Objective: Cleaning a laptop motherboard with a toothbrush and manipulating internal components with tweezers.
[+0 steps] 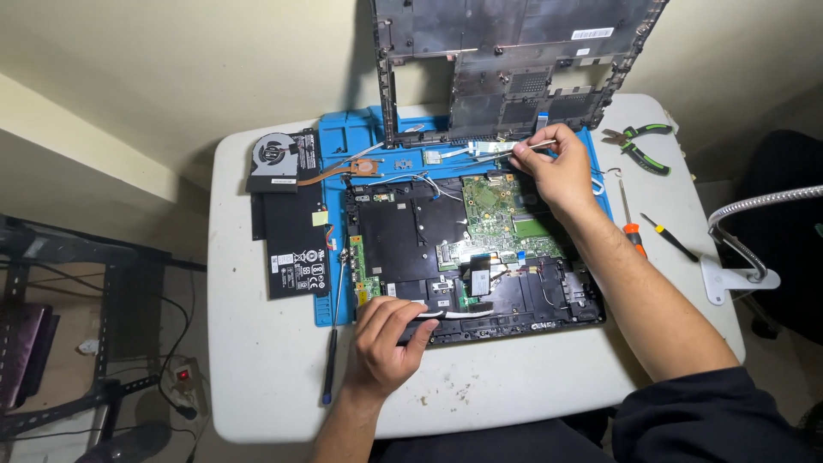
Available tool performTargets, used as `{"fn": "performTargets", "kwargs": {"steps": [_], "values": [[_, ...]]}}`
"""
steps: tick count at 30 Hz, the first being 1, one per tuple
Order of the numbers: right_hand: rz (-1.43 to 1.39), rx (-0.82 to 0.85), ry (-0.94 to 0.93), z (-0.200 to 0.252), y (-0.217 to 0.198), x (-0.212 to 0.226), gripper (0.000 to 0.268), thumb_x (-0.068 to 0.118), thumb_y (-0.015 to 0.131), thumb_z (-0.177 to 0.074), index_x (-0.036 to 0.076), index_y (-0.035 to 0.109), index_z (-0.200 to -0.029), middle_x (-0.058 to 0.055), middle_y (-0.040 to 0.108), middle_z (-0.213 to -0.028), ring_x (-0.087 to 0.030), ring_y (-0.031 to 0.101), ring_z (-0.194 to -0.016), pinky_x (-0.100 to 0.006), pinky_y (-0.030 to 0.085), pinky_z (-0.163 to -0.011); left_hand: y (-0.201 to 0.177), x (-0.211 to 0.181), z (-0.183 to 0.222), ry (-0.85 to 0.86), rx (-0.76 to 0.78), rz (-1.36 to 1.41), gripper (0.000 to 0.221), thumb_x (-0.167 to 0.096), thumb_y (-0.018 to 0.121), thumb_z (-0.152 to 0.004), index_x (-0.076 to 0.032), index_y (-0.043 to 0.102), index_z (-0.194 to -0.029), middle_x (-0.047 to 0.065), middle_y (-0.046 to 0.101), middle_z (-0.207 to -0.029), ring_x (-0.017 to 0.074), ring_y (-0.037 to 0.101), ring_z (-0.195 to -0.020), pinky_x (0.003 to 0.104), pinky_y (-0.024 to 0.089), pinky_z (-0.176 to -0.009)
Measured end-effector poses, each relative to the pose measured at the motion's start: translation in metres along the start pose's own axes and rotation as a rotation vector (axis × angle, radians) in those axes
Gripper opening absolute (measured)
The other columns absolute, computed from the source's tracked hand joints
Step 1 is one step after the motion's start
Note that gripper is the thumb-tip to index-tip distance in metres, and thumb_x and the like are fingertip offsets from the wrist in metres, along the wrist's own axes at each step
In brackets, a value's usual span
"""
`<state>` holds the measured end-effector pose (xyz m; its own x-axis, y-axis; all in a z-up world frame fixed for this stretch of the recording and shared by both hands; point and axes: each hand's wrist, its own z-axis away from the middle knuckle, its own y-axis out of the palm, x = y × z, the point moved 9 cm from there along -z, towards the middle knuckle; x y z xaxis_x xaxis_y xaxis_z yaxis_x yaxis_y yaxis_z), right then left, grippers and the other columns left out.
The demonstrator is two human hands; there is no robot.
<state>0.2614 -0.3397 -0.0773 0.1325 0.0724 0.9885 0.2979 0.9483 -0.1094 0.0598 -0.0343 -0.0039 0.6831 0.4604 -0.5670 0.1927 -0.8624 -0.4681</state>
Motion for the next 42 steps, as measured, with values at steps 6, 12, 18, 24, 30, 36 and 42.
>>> {"fn": "performTargets", "kwargs": {"steps": [6,12,18,24,30,36,42], "values": [[0.033,-0.002,-0.012,-0.005,-0.002,-0.006,0.021,0.004,0.075,-0.096,0.01,0.055,-0.096,-0.008,0.065,-0.099,-0.019,0.079,-0.091,-0.027,0.07,-0.088,0.001,-0.002,-0.003,-0.004,0.017,-0.003,0.024,-0.025,0.067,-0.099,-0.001,0.071,-0.095,0.009,0.072,-0.091,0.0241,0.065,-0.081,0.034,0.054,-0.074],[-0.069,-0.016,-0.076,-0.001,-0.009,0.008,0.026,-0.003,0.073,-0.095,0.009,0.053,-0.105,-0.013,0.072,-0.096,-0.019,0.077,-0.086,-0.03,0.071,-0.086,-0.001,-0.002,-0.003,-0.007,0.026,0.007,0.022,-0.022,0.068,-0.098,-0.001,0.071,-0.094,0.009,0.071,-0.09,0.0242,0.065,-0.081,0.035,0.055,-0.075],[-0.084,-0.174,-0.382,0.007,-0.051,0.045,0.017,0.003,0.071,-0.1,0.012,0.063,-0.112,0.001,0.066,-0.093,-0.003,0.063,-0.085,-0.018,0.058,-0.086,0.002,0.002,0.001,-0.007,0.012,-0.004,0.023,-0.024,0.067,-0.098,-0.002,0.071,-0.094,0.008,0.072,-0.089,0.0239,0.065,-0.081,0.035,0.054,-0.076],[-0.077,-0.326,-0.23,0.023,-0.061,0.053,0.011,0.012,0.057,-0.109,0.018,0.049,-0.103,0.0,0.063,-0.1,-0.014,0.08,-0.096,-0.021,0.067,-0.074,0.001,-0.001,-0.003,-0.007,0.037,-0.008,0.026,-0.026,0.064,-0.099,-0.002,0.071,-0.094,0.008,0.071,-0.09,0.0249,0.064,-0.081,0.035,0.054,-0.076],[-0.262,-0.413,0.022,0.016,-0.069,0.02,0.009,0.027,0.041,-0.11,0.019,0.038,-0.111,-0.007,0.068,-0.102,-0.019,0.083,-0.092,-0.031,0.074,-0.077,0.003,0.002,0.001,-0.015,0.038,-0.008,0.027,-0.027,0.062,-0.1,-0.002,0.071,-0.094,0.008,0.071,-0.09,0.0249,0.064,-0.082,0.036,0.054,-0.077],[-0.43,-0.275,0.063,-0.005,-0.07,-0.019,0.038,-0.003,0.061,-0.103,0.021,0.038,-0.123,-0.007,0.062,-0.112,-0.016,0.075,-0.105,-0.029,0.069,-0.091,0.003,0.003,0.001,-0.023,0.037,-0.006,0.024,-0.025,0.065,-0.098,-0.002,0.071,-0.096,0.009,0.071,-0.091,0.0244,0.064,-0.082,0.035,0.054,-0.076],[-0.268,-0.28,-0.034,0.003,-0.06,0.014,0.026,0.003,0.069,-0.101,0.016,0.047,-0.108,-0.002,0.068,-0.088,-0.022,0.081,-0.096,-0.027,0.071,-0.085,0.004,0.002,0.001,-0.016,0.058,-0.031,0.022,-0.024,0.066,-0.098,-0.003,0.071,-0.093,0.008,0.072,-0.09,0.024,0.064,-0.082,0.035,0.054,-0.076]]}}
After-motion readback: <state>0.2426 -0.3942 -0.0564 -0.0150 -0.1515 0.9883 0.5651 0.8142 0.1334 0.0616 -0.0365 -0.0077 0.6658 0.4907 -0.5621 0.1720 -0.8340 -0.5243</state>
